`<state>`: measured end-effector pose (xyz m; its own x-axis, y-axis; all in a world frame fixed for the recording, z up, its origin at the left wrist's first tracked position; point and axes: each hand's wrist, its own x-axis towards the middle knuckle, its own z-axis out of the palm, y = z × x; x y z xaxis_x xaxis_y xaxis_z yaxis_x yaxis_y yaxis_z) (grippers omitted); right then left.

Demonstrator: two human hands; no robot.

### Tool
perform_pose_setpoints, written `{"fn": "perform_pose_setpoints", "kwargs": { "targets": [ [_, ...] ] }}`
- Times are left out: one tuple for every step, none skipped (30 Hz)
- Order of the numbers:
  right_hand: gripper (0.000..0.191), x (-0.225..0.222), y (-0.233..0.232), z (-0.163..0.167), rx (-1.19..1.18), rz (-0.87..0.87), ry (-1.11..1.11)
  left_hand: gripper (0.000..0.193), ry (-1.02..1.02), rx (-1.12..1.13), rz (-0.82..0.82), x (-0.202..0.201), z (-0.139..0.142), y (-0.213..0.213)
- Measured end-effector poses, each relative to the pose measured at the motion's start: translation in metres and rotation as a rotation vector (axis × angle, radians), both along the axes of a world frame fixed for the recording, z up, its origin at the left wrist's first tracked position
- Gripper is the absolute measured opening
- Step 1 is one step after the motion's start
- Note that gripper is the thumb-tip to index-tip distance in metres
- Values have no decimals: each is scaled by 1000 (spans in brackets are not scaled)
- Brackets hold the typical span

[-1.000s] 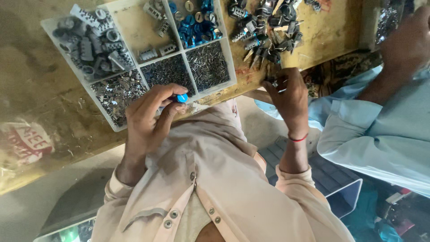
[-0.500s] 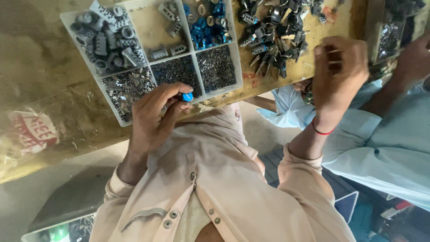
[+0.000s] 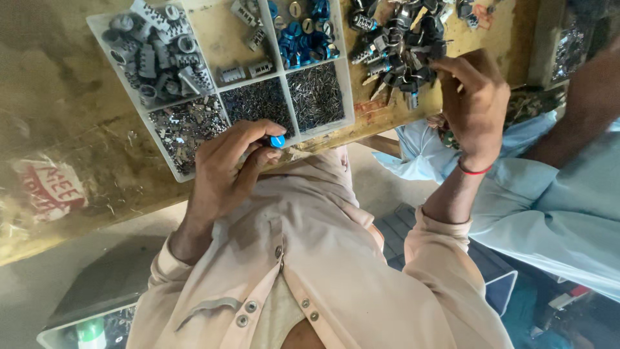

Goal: The person assembles lock cylinders by hand at a workbench. They repeatedly pick small metal pins and springs from a compartmentalized tray, insert them into a cylinder housing, and place a blue plastic cap on the end. Completed units are set aside on the table.

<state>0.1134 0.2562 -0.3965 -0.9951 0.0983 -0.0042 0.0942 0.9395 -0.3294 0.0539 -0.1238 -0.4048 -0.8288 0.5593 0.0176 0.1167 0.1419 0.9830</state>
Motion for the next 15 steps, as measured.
{"fn": "perform_pose_setpoints", "kwargs": {
  "targets": [
    [29, 0, 2, -5, -40, 39, -13, 33, -14, 7, -10, 0, 0, 1],
    [32, -2, 3, -11, -78, 78, -26, 33, -16, 3, -6, 0, 0, 1],
    [36, -1, 4, -14, -115, 118, -41, 33, -21, -1, -1, 1, 1, 1],
    [38, -1, 4, -16, -142, 105, -50, 34, -24, -4, 9, 2, 0, 1],
    [40, -1, 4, -18, -170, 96, -59, 33, -23, -7, 10, 2, 0, 2],
    [42, 0, 4, -18, -203, 88, -68, 33, -23, -14, 12, 3, 0, 1],
    [39, 1, 5, -17, -211, 71, -79, 33, -23, -23, 12, 4, 0, 1],
    [36, 2, 5, -16, -217, 51, -86, 33, -21, -20, 13, 4, -1, 1],
    [34, 4, 6, -15, -222, 31, -93, 33, -17, -14, 13, 4, -2, 1],
    [30, 6, 8, -14, -227, 56, -46, 33, -17, -8, 12, 5, -3, 1],
    [26, 8, 9, -14, -233, 82, -1, 32, -19, -6, 12, 6, -4, 2],
    [24, 10, 10, -14, -240, 108, 43, 32, -21, -6, 12, 6, -5, 2],
    [20, 12, 11, -16, -261, 114, 86, 31, -22, -5, 11, 7, -6, 2],
    [18, 14, 12, -19, -282, 121, 129, 31, -29, -17, 15, 7, -7, 3],
    [17, 16, 13, -22, -305, 127, 173, 30, -36, -29, 18, 8, -8, 3]
  ]
}}
